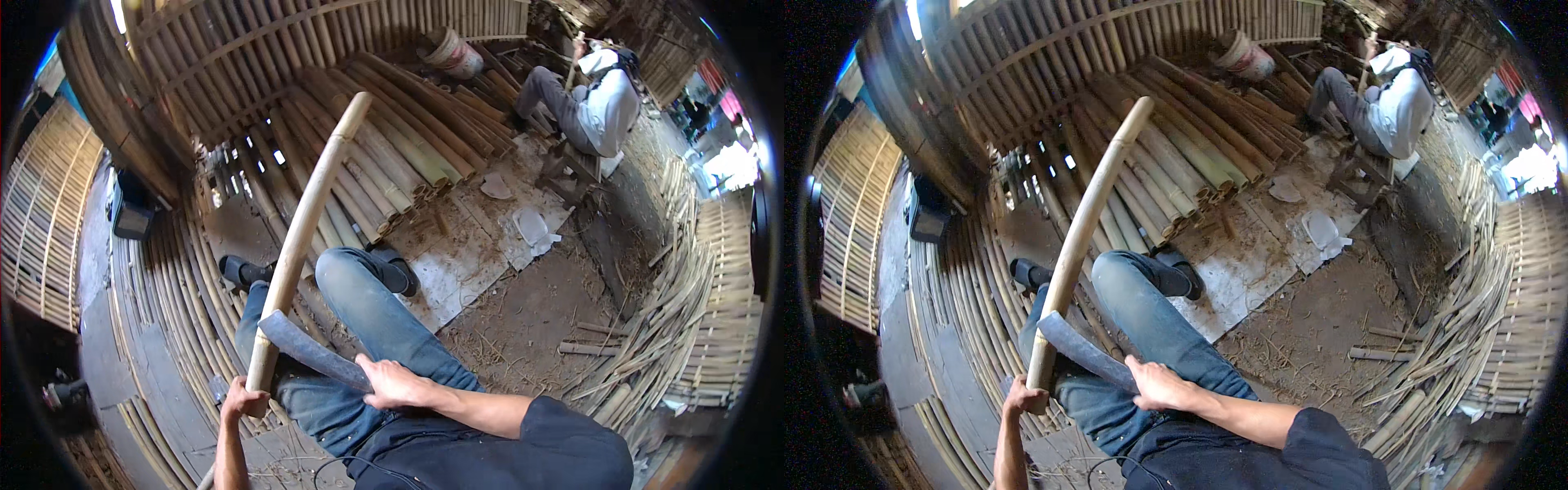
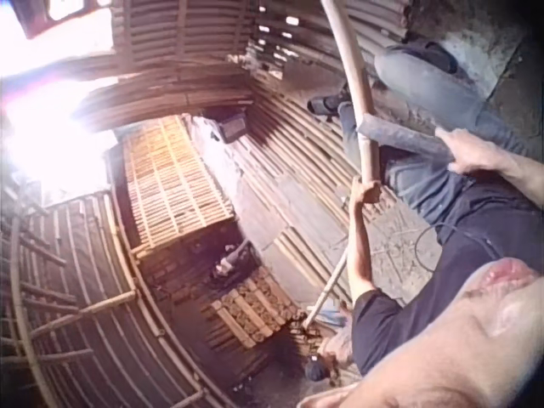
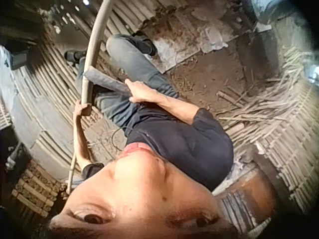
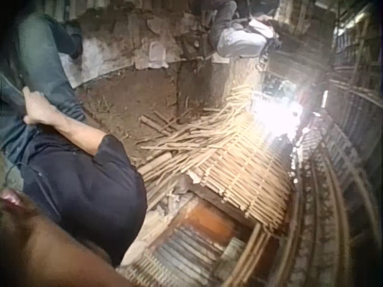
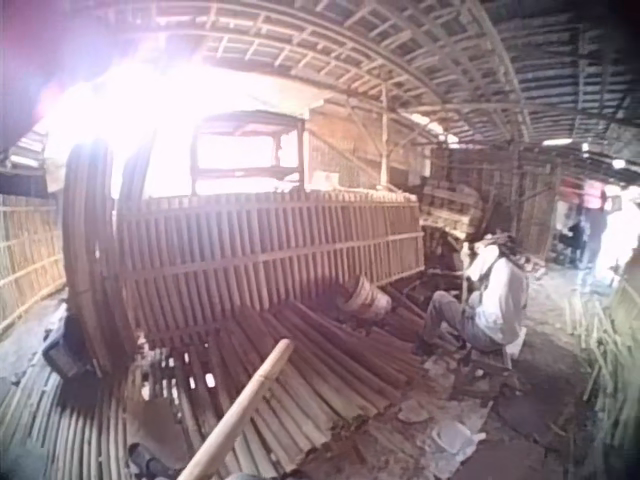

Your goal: The recorder uses a large blade to shave and carve a long bamboo pole while seated.

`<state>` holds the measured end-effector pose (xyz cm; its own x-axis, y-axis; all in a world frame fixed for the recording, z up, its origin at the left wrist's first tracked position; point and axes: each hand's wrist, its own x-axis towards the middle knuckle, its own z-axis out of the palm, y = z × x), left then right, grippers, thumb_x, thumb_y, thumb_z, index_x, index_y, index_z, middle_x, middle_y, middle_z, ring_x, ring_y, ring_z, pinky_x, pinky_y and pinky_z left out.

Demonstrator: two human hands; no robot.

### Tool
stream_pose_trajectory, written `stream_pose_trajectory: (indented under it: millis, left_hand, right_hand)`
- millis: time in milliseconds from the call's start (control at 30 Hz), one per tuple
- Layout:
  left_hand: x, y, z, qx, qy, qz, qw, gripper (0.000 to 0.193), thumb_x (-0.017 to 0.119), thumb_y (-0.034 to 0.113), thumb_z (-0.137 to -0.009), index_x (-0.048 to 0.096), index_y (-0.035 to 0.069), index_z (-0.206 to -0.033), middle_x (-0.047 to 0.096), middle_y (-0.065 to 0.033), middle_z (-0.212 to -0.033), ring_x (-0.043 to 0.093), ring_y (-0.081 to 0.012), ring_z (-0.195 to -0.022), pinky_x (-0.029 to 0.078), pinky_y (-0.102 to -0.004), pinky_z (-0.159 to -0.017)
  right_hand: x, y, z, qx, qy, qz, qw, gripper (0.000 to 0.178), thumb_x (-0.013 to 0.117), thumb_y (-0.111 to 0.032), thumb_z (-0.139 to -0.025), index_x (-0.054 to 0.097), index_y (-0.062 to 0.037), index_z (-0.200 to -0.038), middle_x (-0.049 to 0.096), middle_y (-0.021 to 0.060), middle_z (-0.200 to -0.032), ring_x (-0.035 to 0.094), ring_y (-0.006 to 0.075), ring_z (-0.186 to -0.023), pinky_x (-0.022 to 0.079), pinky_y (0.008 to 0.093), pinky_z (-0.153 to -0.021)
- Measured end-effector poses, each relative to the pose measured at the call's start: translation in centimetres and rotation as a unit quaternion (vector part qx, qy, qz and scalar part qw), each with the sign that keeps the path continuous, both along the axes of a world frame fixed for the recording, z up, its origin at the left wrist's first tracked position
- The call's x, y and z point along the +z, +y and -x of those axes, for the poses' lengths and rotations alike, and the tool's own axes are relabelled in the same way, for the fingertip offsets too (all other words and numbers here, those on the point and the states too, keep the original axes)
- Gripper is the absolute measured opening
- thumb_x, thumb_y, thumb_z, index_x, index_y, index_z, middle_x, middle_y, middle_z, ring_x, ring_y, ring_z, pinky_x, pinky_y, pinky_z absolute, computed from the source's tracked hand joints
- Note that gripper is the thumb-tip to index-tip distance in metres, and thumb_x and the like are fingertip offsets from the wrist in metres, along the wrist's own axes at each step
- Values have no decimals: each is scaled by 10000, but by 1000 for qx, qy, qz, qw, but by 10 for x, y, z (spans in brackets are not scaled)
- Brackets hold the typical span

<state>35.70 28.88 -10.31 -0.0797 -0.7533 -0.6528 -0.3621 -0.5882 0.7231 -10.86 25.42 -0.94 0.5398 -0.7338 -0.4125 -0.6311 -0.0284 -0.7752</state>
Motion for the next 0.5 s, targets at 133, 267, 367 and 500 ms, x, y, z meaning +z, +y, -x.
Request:
stream_pose_trajectory:
  millis: [133, 267, 367, 500]
  left_hand:
    - [-5, 11, -6, 24, 22, 2, 999, 439, 863, 180, -769, 729, -108, -1071, 762, -147, -841, 768, -266, -716, 652, -419, -649]
    - [18, 5, 21, 20, 0, -7, 1000, 390, 798, 257, -783, 767, -84, -971, 770, -126, -788, 756, -222, -670, 620, -362, -636]
    - [0, 9, 5, -9, -39, 50, 998, 426, 829, 267, -737, 759, -80, -974, 757, -116, -780, 743, -212, -668, 610, -363, -629]
    - [-14, 41, -9, -27, -120, 49, 991, 543, 870, 332, -746, 747, 20, -1172, 787, -162, -955, 761, -277, -803, 623, -461, -756]
  right_hand:
    - [0, 15, 18, -27, -2, -37, 999, 608, 770, -148, -806, 498, -9, -1331, 746, 292, -995, 746, 471, -994, 579, 554, -875]
    - [10, 7, 40, -115, -89, -51, 988, 517, 754, -179, -807, 636, 22, -1269, 743, 261, -1013, 751, 400, -990, 573, 479, -886]
    - [14, 14, 53, -214, -118, 0, 970, 569, 800, -229, -808, 644, 19, -1296, 750, 274, -1063, 752, 409, -954, 587, 453, -876]
    - [67, 22, 95, -317, -157, 94, 931, 546, 860, -330, -833, 668, -18, -1237, 727, 117, -932, 703, 232, -839, 575, 399, -794]
